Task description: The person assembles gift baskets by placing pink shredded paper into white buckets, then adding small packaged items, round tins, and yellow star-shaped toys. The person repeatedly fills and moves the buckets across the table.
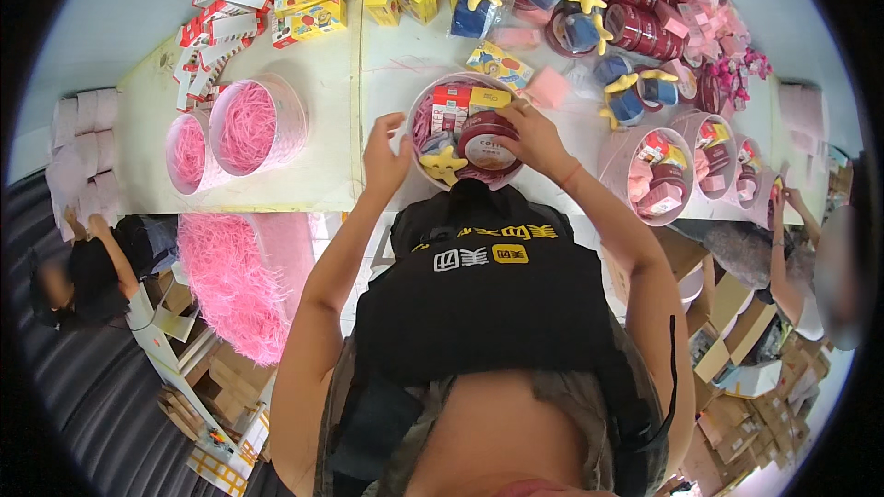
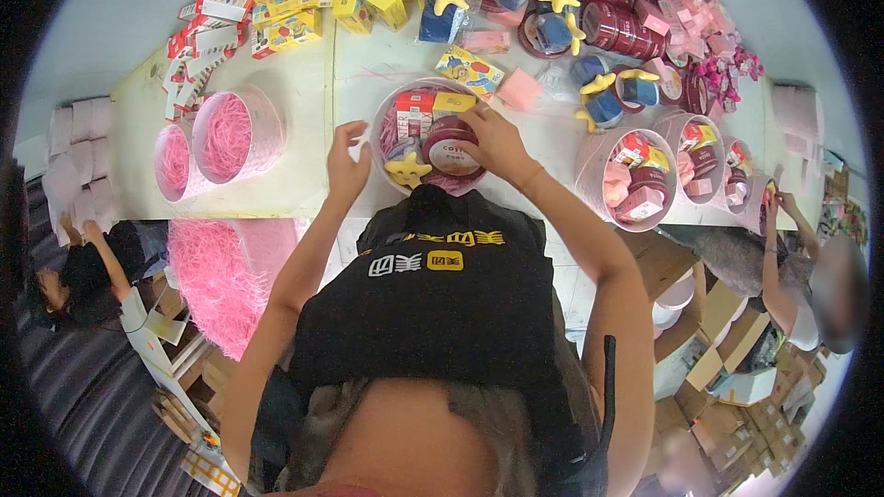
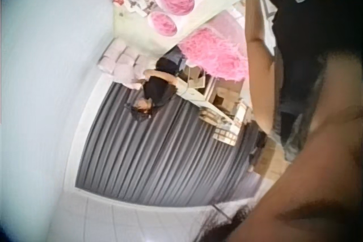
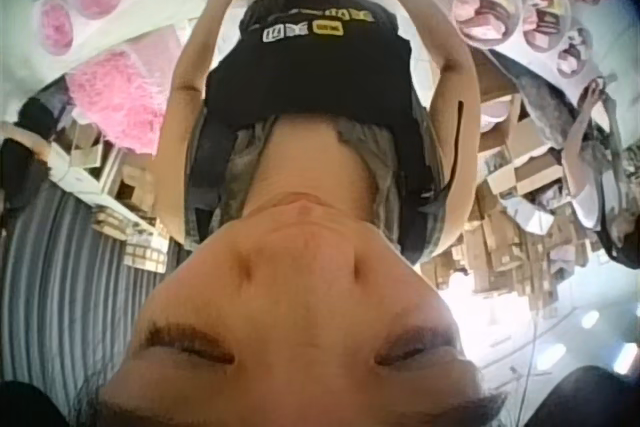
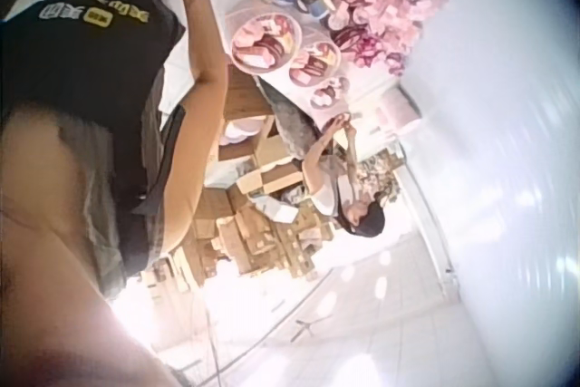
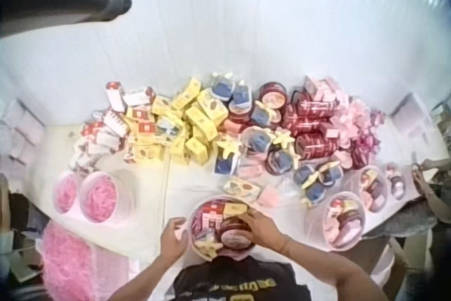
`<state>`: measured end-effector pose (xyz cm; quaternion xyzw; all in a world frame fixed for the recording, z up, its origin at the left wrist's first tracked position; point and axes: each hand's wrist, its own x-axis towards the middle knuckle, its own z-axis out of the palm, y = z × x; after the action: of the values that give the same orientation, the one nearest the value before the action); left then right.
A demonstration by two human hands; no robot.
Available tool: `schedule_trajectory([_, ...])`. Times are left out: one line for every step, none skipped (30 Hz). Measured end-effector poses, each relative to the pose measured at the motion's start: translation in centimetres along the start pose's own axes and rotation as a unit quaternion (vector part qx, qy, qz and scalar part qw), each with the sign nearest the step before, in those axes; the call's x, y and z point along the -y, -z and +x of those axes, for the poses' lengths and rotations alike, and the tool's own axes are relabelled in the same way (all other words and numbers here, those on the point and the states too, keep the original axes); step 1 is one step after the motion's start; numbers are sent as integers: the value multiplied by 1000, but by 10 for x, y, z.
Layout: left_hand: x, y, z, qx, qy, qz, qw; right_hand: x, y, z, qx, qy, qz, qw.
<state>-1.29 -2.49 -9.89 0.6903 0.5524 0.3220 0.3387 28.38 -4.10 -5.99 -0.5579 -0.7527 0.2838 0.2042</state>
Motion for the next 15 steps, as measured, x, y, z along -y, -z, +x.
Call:
schedule_trajectory([10, -4, -5, 9, 49, -14, 999, 3, 2, -3, -9, -38, 1, 999])
schedule_trajectory([14, -8, -10, 21, 99, -30, 994, 1, 0, -10, -24, -12, -2, 1000])
schedule_trajectory([21, -9, -20, 33, 150, -41, 987, -1, -6, -14, -33, -14, 5, 999])
schedule_trajectory([48, -28, -29, 66, 224, -129, 964, -4, -14, -19, -41, -17, 12, 999])
schedule_trajectory([40, -32, -30, 84, 268, -193, 940, -8, -19, -22, -56, -25, 16, 998])
schedule_trajectory([18, -32, -29, 101, 309, -255, 911, -10, -23, -23, -65, -37, 16, 997])
schedule_trajectory([1, -29, -27, 118, 349, -314, 875, -9, -28, -24, -73, -51, 17, 996])
schedule_trajectory([-9, -26, -26, 114, 360, -339, 862, -8, -30, -28, -80, -66, 18, 994])
schedule_trajectory([5, -32, -32, 100, 334, -330, 877, -7, -32, -30, -81, -64, 18, 995])
schedule_trajectory([29, -43, -41, 87, 307, -321, 892, -7, -34, -30, -83, -62, 17, 994])
schedule_trajectory([35, -47, -43, 78, 290, -317, 900, -8, -34, -29, -87, -59, 15, 994])
schedule_trajectory([41, -51, -43, 69, 271, -313, 908, -9, -33, -28, -88, -57, 16, 994])
schedule_trajectory([46, -55, -46, 63, 265, -314, 910, -11, -32, -26, -88, -55, 18, 994])
schedule_trajectory([41, -55, -40, 62, 272, -320, 905, -12, -29, -24, -94, -53, 18, 994])
schedule_trajectory([35, -53, -38, 61, 283, -326, 900, -10, -31, -28, -93, -65, 19, 993])
